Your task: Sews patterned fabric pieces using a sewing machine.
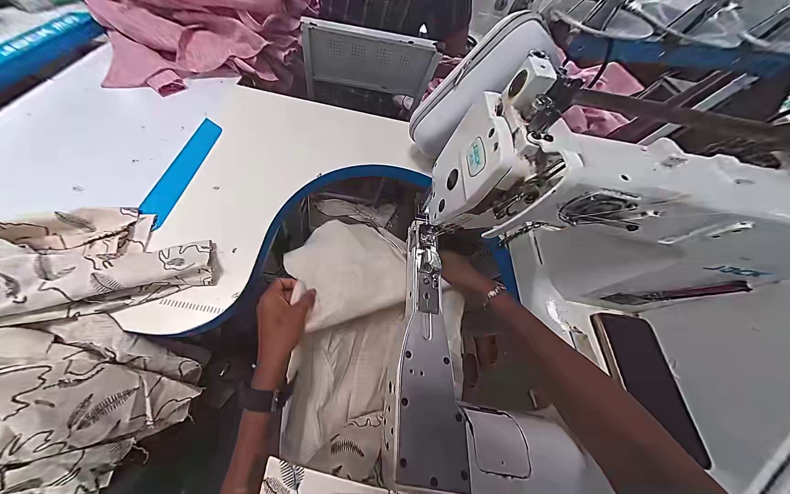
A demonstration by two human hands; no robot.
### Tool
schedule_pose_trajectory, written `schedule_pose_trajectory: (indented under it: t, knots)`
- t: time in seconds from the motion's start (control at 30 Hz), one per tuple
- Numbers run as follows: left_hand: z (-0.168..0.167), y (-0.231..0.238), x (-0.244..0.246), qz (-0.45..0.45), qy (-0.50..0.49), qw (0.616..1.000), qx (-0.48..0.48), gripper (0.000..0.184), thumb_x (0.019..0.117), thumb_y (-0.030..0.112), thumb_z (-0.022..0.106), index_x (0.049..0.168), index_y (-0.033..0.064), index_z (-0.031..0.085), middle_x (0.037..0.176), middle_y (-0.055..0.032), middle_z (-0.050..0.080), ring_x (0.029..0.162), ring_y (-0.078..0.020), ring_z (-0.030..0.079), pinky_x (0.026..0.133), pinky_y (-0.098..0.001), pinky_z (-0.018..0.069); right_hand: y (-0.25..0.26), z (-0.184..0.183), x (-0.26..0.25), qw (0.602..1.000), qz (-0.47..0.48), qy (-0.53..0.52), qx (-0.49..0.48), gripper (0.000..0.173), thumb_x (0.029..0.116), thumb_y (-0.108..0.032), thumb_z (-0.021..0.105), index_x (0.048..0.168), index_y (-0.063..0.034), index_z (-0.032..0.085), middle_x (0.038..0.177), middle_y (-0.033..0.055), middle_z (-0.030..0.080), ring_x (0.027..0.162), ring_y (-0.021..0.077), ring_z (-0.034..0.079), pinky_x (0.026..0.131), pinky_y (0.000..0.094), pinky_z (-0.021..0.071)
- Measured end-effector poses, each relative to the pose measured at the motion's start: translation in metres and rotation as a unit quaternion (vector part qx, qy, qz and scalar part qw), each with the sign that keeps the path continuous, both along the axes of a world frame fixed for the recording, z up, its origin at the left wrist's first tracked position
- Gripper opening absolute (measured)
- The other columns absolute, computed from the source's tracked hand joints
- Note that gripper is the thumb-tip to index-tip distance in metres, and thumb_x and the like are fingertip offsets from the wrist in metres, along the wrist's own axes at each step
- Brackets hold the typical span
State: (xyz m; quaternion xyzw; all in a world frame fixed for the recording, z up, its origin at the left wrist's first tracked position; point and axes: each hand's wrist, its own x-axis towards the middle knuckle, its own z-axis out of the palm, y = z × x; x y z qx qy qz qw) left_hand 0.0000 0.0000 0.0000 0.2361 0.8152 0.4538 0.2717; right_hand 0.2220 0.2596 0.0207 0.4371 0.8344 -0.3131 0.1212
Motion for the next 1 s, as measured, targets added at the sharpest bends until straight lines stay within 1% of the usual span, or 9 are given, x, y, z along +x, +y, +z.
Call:
schedule_pose_trajectory:
  t: [0.17,0.3,0.4,0.47,0.53,0.63,0.7,0.83,1.0]
  knots:
    - [-0.075,-0.013,0.044,-0.318,-0.08,0.907,-0.265,0.032,0.0966,0.022,0.068,0.106,-0.0091,0.07,0.109,-0.0302,0.067,0.11,-0.0444,0.064,0.099,-0.0621,0.0464,-0.076,0.015,0.079,0.928,0.069,-0.366,-0.023,0.034,0.0981,-0.017,0.064,0.12,0.0088,0.062,0.126,0.032,0.062,0.123,0.0498,0.058,0.096,0.0664,0.0463]
    - [0.006,0.032,0.045,-0.3,-0.184,0.935,0.049,0.027,0.1069,0.013,0.048,0.105,-0.0003,0.071,0.078,-0.0034,0.067,0.069,-0.01,0.063,0.069,-0.0287,0.0549,-0.131,0.04,0.055,0.962,-0.012,0.165,0.217,0.035,0.0951,-0.011,0.061,0.127,0.0051,0.063,0.078,0.016,0.065,0.063,0.032,0.062,0.06,0.0485,0.0524]
    - [0.061,0.03,0.08,-0.365,-0.458,0.795,0.158,0.039,0.1082,0.017,0.028,0.143,0.0084,0.042,0.082,0.0042,0.074,0.066,-0.0031,0.07,0.06,-0.0187,0.0583,-0.17,0.033,0.051,0.852,0.12,0.323,0.394,0.029,0.0913,-0.012,0.057,0.114,-0.0028,0.074,0.07,0.0103,0.065,0.05,0.0211,0.059,0.043,0.032,0.0467]
    - [0.052,0.036,0.086,-0.334,-0.371,0.849,0.174,0.048,0.1065,0.01,0.034,0.153,0.0012,0.036,0.081,-0.0016,0.074,0.066,-0.0087,0.072,0.061,-0.0238,0.0605,-0.163,0.022,0.06,0.817,0.162,0.324,0.45,0.02,0.0904,-0.007,0.054,0.091,-0.01,0.074,0.067,0.0068,0.061,0.05,0.0178,0.057,0.044,0.0266,0.0445]
    - [0.03,0.06,0.089,-0.229,-0.087,0.955,0.167,0.03,0.1005,0.013,0.057,0.127,0.0003,0.066,0.085,-0.0007,0.07,0.071,-0.0088,0.067,0.067,-0.0284,0.057,-0.162,0.015,0.057,0.816,0.155,0.325,0.452,0.021,0.0877,-0.002,0.054,0.084,-0.0092,0.073,0.068,0.0072,0.063,0.053,0.0177,0.059,0.046,0.0256,0.0456]
    - [0.024,0.09,0.115,-0.198,0.145,0.959,0.142,0.042,0.1,0.029,0.06,0.129,-0.0014,0.06,0.114,-0.0204,0.067,0.099,-0.0326,0.068,0.087,-0.0506,0.0548,-0.155,0.019,0.054,0.862,0.071,0.305,0.399,0.026,0.0942,-0.016,0.058,0.108,0.003,0.071,0.075,0.0107,0.068,0.053,0.021,0.063,0.044,0.0321,0.049]
    - [0.033,0.081,0.129,-0.232,0.156,0.959,0.056,0.06,0.1057,0.037,0.05,0.152,-0.0004,0.043,0.116,-0.0247,0.069,0.098,-0.0389,0.07,0.086,-0.0552,0.0539,-0.13,0.032,0.068,0.946,-0.074,0.183,0.256,0.055,0.0913,-0.033,0.073,0.125,0.0093,0.064,0.081,0.02,0.07,0.067,0.0362,0.068,0.059,0.0533,0.0553]
    - [0.036,0.082,0.12,-0.292,0.178,0.94,-0.011,0.065,0.1054,0.038,0.048,0.16,0.0059,0.033,0.082,-0.0196,0.072,0.078,-0.0412,0.069,0.075,-0.0554,0.0523,-0.079,0.047,0.071,0.973,-0.156,0.064,0.156,0.035,0.1002,-0.025,0.065,0.098,0.0101,0.068,0.09,0.0282,0.067,0.09,0.0434,0.065,0.081,0.0612,0.0457]
    - [0.024,0.077,0.122,-0.25,0.217,0.938,0.1,0.062,0.0996,0.044,0.059,0.145,0.0018,0.055,0.146,-0.0332,0.051,0.093,-0.0428,0.071,0.073,-0.0509,0.0573,-0.111,0.029,0.045,0.886,-0.042,0.285,0.363,0.023,0.0943,-0.015,0.061,0.096,0.002,0.077,0.083,0.0172,0.074,0.073,0.0283,0.073,0.065,0.0406,0.0577]
